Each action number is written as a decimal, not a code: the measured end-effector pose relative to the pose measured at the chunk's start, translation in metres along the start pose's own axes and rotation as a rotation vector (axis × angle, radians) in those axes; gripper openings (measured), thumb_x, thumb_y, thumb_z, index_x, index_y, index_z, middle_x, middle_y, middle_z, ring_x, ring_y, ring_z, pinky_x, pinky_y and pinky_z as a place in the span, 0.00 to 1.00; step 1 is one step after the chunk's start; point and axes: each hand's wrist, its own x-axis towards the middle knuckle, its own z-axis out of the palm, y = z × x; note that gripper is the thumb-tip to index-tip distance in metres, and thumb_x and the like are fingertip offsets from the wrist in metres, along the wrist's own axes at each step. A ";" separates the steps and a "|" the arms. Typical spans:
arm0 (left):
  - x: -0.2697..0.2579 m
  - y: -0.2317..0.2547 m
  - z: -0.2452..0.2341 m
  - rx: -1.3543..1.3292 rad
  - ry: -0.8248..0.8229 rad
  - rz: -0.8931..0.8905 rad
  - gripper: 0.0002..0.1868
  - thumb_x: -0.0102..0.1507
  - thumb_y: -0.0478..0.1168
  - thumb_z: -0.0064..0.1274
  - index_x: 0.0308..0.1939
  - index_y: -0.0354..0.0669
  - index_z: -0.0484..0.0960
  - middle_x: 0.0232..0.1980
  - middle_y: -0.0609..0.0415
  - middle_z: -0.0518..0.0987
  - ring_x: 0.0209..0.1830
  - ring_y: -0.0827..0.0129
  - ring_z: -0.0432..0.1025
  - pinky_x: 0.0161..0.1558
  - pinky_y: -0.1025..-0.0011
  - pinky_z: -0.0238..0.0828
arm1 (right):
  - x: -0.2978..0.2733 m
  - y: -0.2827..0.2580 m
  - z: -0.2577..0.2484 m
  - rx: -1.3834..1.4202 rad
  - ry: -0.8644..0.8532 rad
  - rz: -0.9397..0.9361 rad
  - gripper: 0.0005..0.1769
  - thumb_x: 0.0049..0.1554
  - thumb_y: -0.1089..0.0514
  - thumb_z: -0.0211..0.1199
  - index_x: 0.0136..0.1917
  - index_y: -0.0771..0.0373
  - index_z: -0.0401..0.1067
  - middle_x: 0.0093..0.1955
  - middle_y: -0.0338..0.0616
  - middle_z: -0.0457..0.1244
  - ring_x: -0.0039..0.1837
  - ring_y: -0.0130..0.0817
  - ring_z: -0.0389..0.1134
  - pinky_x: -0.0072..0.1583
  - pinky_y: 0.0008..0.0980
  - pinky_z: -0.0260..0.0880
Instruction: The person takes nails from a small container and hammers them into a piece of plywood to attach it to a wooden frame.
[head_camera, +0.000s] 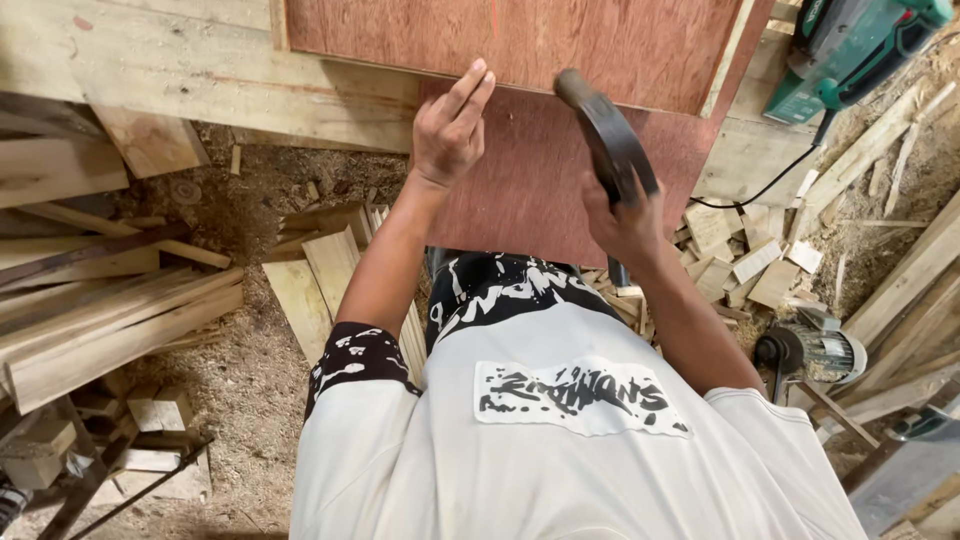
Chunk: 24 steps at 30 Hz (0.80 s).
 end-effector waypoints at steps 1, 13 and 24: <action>-0.002 -0.002 0.005 0.007 -0.025 -0.011 0.23 0.65 0.25 0.50 0.63 0.42 0.82 0.69 0.57 0.76 0.35 0.77 0.77 0.33 0.77 0.72 | -0.009 -0.004 -0.005 0.028 0.022 0.004 0.12 0.64 0.62 0.62 0.60 0.69 0.68 0.36 0.43 0.64 0.35 0.29 0.65 0.37 0.32 0.66; -0.004 0.028 -0.034 -0.114 -0.121 -0.171 0.28 0.62 0.28 0.51 0.68 0.40 0.74 0.74 0.48 0.71 0.32 0.64 0.76 0.36 0.70 0.76 | -0.069 -0.009 0.037 0.272 -0.262 0.068 0.09 0.61 0.59 0.66 0.44 0.63 0.68 0.35 0.34 0.62 0.38 0.20 0.61 0.40 0.25 0.62; -0.125 -0.263 -0.219 0.011 0.263 -0.916 0.10 0.71 0.42 0.50 0.48 0.46 0.87 0.47 0.51 0.87 0.39 0.67 0.81 0.40 0.67 0.81 | -0.067 -0.002 0.166 0.239 -0.535 0.452 0.07 0.57 0.61 0.65 0.49 0.66 0.76 0.39 0.44 0.70 0.41 0.26 0.68 0.42 0.30 0.70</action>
